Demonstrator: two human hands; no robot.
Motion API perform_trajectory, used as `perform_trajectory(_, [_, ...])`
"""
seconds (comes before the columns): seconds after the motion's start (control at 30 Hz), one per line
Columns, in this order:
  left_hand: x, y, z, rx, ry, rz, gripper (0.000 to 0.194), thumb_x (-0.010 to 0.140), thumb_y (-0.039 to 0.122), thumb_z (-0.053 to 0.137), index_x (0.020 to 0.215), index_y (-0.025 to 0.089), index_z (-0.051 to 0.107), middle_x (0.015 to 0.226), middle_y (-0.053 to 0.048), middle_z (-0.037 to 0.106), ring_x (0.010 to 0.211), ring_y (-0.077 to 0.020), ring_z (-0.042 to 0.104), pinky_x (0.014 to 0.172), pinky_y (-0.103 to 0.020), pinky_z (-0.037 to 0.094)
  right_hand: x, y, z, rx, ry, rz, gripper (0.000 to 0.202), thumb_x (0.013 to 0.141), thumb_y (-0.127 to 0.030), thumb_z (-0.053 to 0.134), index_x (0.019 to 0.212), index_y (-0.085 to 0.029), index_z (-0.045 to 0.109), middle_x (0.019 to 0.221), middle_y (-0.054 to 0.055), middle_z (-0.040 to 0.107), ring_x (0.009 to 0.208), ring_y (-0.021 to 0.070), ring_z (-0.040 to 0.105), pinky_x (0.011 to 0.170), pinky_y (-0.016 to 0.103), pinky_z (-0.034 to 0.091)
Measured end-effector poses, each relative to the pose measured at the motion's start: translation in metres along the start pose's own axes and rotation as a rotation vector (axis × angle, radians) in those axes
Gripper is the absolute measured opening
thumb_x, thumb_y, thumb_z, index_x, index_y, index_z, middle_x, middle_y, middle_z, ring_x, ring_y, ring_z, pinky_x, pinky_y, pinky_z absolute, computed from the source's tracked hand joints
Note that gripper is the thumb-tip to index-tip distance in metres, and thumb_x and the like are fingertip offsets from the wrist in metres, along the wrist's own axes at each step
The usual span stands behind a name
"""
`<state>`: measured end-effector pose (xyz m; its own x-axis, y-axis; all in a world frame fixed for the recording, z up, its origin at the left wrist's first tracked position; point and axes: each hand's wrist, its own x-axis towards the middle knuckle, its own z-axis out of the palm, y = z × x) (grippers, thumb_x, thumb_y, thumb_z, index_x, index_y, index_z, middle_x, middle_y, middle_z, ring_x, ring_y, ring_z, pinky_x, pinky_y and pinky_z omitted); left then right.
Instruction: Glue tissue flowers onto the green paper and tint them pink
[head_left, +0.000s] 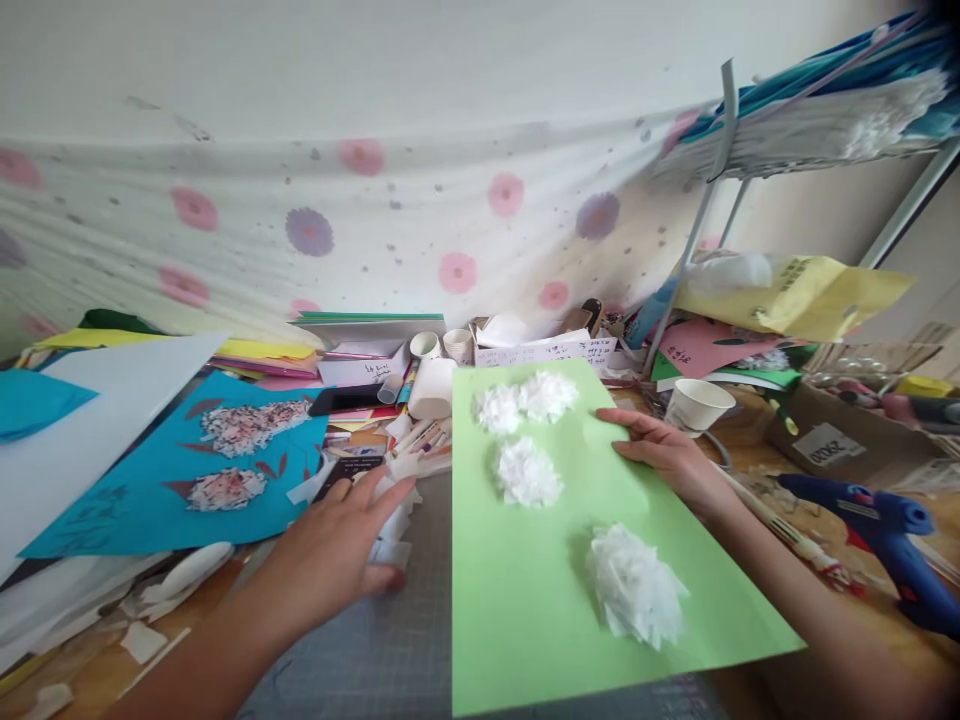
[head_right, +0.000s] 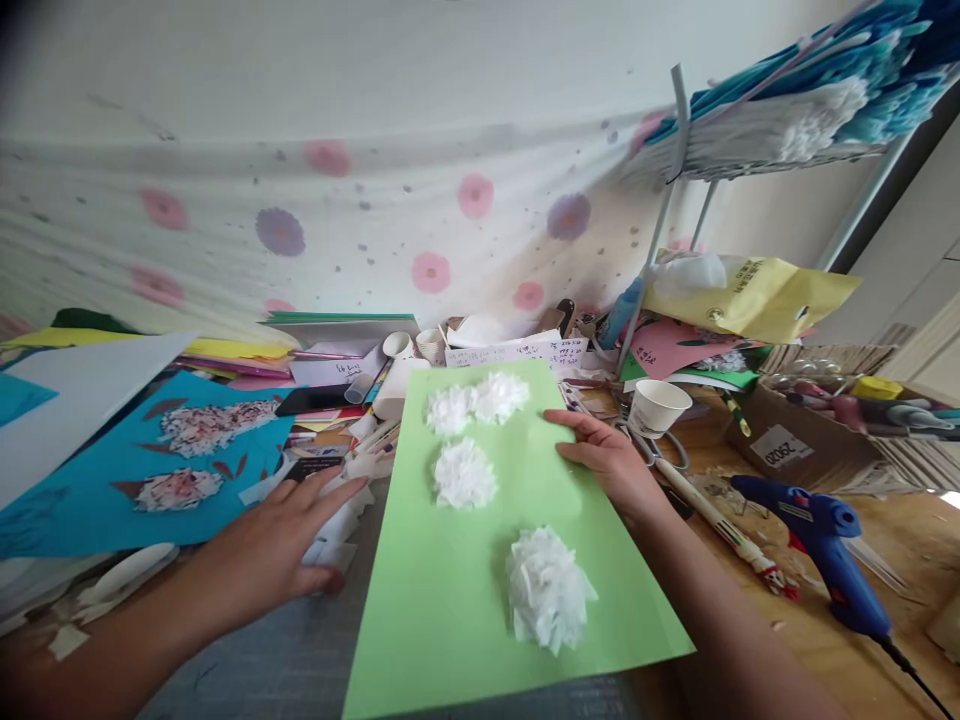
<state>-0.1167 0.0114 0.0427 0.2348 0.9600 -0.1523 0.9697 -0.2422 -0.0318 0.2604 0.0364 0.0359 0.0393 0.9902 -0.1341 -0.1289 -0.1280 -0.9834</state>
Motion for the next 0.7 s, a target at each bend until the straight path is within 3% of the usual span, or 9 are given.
perform_trajectory(0.13, [0.015, 0.011, 0.002, 0.060, -0.041, 0.088, 0.065, 0.081, 0.033, 0.054, 0.144, 0.028, 0.034, 0.145, -0.018, 0.038, 0.119, -0.0371, 0.051, 0.093, -0.047, 0.044, -0.004, 0.005, 0.016, 0.037, -0.064, 0.091, 0.054, 0.061, -0.022, 0.071, 0.113, -0.022, 0.061, 0.082, 0.001, 0.072, 0.054, 0.0138, 0.064, 0.052, 0.026, 0.051])
perform_trajectory(0.2, [0.022, 0.011, -0.002, 0.081, -0.068, 0.137, 0.060, 0.081, 0.024, 0.050, 0.140, 0.022, 0.041, 0.133, -0.020, 0.049, 0.103, -0.0343, 0.061, 0.083, -0.044, 0.049, -0.004, 0.007, 0.019, 0.052, -0.086, 0.122, 0.053, 0.060, -0.021, 0.071, 0.112, -0.022, 0.060, 0.079, 0.001, 0.072, 0.053, 0.0141, 0.063, 0.052, 0.027, 0.050])
perform_trajectory(0.33, [0.037, 0.013, -0.009, 0.098, -0.069, 0.179, 0.038, 0.069, 0.009, 0.047, 0.102, 0.016, 0.064, 0.103, -0.016, 0.062, 0.077, -0.0290, 0.065, 0.063, -0.036, 0.049, -0.003, 0.010, 0.024, 0.066, -0.133, 0.138, 0.052, 0.060, -0.021, 0.070, 0.111, -0.021, 0.059, 0.077, 0.001, 0.071, 0.054, 0.0154, 0.064, 0.052, 0.028, 0.050])
perform_trajectory(0.47, [0.049, 0.014, -0.012, 0.083, -0.024, 0.211, 0.027, 0.062, 0.004, 0.045, 0.075, 0.019, 0.064, 0.083, -0.008, 0.064, 0.072, -0.0251, 0.063, 0.061, -0.031, 0.045, -0.005, 0.013, 0.029, 0.066, -0.122, 0.157, 0.048, 0.061, -0.021, 0.068, 0.108, -0.020, 0.059, 0.071, 0.000, 0.070, 0.051, 0.0146, 0.063, 0.051, 0.027, 0.049])
perform_trajectory(0.6, [0.049, -0.003, -0.036, 0.026, 0.071, 0.171, 0.019, 0.066, 0.006, 0.047, 0.069, 0.019, 0.061, 0.088, -0.006, 0.065, 0.079, -0.0233, 0.062, 0.063, -0.027, 0.042, -0.004, 0.014, 0.030, 0.074, -0.120, 0.167, 0.048, 0.060, -0.020, 0.067, 0.107, -0.020, 0.059, 0.069, 0.000, 0.070, 0.049, 0.0148, 0.062, 0.049, 0.027, 0.049])
perform_trajectory(0.7, [0.044, -0.026, -0.068, -0.043, 0.208, 0.076, 0.023, 0.074, 0.012, 0.044, 0.087, 0.017, 0.063, 0.098, -0.007, 0.065, 0.088, -0.0239, 0.059, 0.070, -0.027, 0.040, -0.002, 0.016, 0.028, 0.092, -0.115, 0.168, 0.049, 0.061, -0.019, 0.067, 0.109, -0.020, 0.059, 0.069, 0.000, 0.070, 0.050, 0.0149, 0.063, 0.049, 0.027, 0.049])
